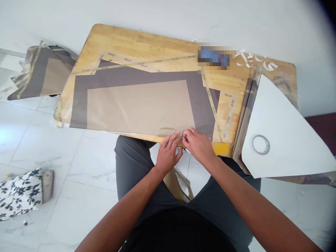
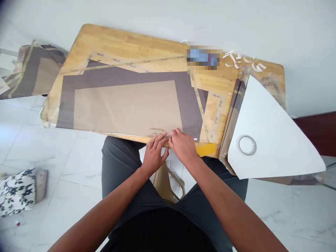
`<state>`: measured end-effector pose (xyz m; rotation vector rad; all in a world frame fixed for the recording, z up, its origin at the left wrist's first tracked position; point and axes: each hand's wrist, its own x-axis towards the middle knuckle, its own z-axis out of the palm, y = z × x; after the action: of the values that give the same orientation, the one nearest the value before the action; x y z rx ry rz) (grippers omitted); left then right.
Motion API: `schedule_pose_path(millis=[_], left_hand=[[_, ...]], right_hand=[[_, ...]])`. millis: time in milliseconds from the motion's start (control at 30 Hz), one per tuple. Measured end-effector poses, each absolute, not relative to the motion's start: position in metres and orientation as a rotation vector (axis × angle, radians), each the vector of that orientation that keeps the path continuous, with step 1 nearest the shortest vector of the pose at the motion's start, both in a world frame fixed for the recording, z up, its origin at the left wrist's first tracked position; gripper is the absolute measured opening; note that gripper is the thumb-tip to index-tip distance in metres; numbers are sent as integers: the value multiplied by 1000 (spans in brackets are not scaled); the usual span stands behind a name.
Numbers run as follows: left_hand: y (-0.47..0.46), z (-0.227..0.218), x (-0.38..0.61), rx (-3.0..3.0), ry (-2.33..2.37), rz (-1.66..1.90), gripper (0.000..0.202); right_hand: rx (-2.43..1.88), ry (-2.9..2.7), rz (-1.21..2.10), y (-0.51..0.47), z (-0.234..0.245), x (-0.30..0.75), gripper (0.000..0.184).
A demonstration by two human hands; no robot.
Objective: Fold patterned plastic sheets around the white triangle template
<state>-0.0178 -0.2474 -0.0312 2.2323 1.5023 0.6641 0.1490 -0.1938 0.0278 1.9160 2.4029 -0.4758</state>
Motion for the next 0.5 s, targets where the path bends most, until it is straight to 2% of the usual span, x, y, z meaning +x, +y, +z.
schedule_pose_path(millis=[267, 500], left_hand=[[-247, -32, -17, 2232, 1499, 677, 50], [-248, -32, -18, 2233, 1496, 671, 48]], right_hand=[[1862, 2334, -359, -182, 20, 145, 13], [1986, 2369, -376, -191, 12, 155, 8]])
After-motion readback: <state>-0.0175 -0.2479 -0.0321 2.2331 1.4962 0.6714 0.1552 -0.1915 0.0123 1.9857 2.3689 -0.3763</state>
